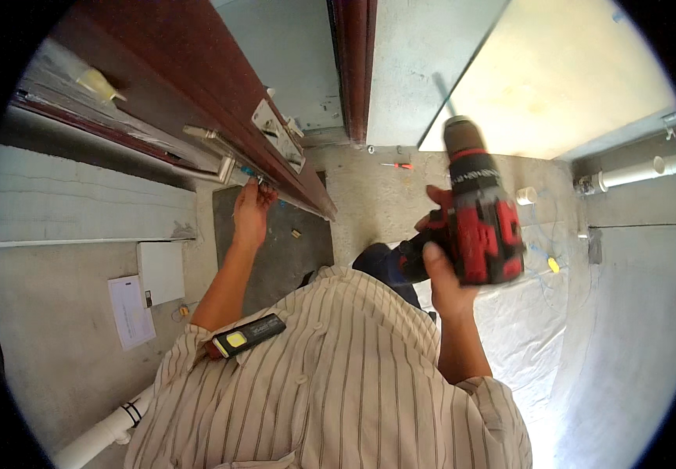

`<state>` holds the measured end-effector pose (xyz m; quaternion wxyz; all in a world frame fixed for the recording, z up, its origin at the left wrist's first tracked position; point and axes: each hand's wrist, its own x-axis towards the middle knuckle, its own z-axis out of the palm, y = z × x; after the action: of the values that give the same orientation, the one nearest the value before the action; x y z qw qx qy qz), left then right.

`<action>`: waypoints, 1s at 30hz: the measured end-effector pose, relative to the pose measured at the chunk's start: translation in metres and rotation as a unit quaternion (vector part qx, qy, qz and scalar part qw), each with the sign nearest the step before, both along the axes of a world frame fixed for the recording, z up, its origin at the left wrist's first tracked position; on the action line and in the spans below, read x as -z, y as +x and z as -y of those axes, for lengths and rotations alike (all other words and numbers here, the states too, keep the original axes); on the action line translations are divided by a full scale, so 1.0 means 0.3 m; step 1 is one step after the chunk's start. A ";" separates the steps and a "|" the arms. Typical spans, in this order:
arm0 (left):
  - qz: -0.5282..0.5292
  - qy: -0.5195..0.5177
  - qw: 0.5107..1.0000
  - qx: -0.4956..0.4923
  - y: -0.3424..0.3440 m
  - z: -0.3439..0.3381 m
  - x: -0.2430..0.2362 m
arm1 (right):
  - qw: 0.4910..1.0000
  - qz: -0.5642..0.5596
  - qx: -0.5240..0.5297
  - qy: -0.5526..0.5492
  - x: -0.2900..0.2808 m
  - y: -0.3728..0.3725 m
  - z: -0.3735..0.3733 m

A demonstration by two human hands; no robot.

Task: The person installs a door handle on a wooden door using a cordless drill and a screwdriver. They align the handle mechanism, secure it with screws, and test the handle's operation by turning it and inserting a key into the lock.

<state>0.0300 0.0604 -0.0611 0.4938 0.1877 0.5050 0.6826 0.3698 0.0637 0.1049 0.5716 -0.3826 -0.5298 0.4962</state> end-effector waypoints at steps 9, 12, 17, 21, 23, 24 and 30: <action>0.306 -0.014 0.951 0.050 -0.018 -0.104 -0.010 | 0.960 0.208 -0.167 -0.088 0.156 -0.009 0.071; 0.414 0.034 0.903 0.109 -0.012 -0.118 -0.024 | 0.971 0.151 -0.179 -0.055 0.245 -0.088 0.107; 0.526 0.050 0.832 0.171 -0.027 -0.144 -0.005 | 0.966 0.125 -0.186 -0.126 0.329 -0.177 0.156; 0.401 -0.080 0.886 0.219 -0.096 -0.159 -0.038 | 0.980 0.176 -0.087 -0.028 0.370 -0.304 0.215; 0.200 -0.160 0.930 0.262 -0.140 -0.141 -0.123 | 0.983 0.174 -0.046 -0.033 0.389 -0.415 0.280; -0.003 -0.119 0.949 0.291 -0.162 -0.118 -0.182 | 0.985 0.165 -0.026 -0.053 0.401 -0.475 0.309; -0.617 0.405 0.660 0.141 -0.200 -0.082 -0.542 | 0.978 0.202 0.025 -0.034 0.456 -0.622 0.393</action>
<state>-0.0302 0.0850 0.1014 0.0348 0.8161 0.3347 0.4699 0.1833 -0.0541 -0.0319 0.4514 -0.5076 -0.6074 0.4119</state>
